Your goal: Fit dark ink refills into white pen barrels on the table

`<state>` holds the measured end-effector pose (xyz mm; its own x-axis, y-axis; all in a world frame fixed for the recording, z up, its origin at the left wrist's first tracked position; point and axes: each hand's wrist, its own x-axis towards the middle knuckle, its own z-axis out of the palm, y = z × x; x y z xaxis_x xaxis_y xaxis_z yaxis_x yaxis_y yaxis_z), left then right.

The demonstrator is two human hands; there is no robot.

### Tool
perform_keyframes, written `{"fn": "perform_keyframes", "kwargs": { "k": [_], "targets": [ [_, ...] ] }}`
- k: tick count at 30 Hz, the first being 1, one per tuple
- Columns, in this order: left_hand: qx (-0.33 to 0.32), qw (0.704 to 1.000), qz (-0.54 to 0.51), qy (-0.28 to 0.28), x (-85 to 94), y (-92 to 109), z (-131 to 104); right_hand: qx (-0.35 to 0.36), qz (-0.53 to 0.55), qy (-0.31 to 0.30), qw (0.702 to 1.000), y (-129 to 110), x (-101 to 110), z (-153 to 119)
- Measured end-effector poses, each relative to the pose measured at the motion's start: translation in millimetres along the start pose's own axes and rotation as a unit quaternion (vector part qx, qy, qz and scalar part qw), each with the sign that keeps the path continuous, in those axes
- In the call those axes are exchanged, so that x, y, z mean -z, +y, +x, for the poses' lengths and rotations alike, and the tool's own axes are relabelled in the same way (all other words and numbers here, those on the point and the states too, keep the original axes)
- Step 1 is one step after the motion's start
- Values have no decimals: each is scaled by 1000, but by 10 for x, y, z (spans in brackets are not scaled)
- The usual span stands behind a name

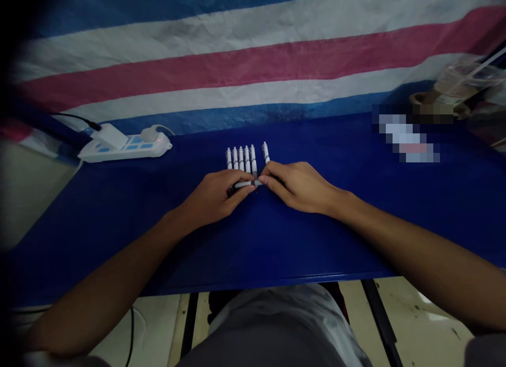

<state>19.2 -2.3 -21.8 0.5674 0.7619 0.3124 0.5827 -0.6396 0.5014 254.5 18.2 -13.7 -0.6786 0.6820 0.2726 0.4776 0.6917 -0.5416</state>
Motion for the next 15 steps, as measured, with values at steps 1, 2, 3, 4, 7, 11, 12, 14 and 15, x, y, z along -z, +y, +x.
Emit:
{"fn": "perform_keyframes", "kwargs": {
  "k": [1,2,3,4,7,11,12,14,15],
  "targets": [
    [2,1000,3,0,0,-3,1,3,6,7,1000,7,-4,2],
    [4,1000,6,-1,1,-6,1,6,13,16,1000,15,-9,3],
    [5,1000,9,-2,2,-9,2,7,22,22,1000,23,-15,3],
    [6,1000,11,-3,3,-13,3,5,28,24,999,29,-21,2],
    [5,1000,12,-5,8,-23,6,-2,39,21,999,35,-32,-4],
    [4,1000,13,-1,12,-32,8,8,45,31,998,22,-23,-4],
    [3,1000,12,0,13,-33,8,9,45,33,998,18,-19,-2],
    [4,1000,11,0,13,-35,8,10,43,39,998,15,-11,1],
    [5,1000,10,-1,14,-35,8,12,40,41,998,17,-9,2]
  ]
}}
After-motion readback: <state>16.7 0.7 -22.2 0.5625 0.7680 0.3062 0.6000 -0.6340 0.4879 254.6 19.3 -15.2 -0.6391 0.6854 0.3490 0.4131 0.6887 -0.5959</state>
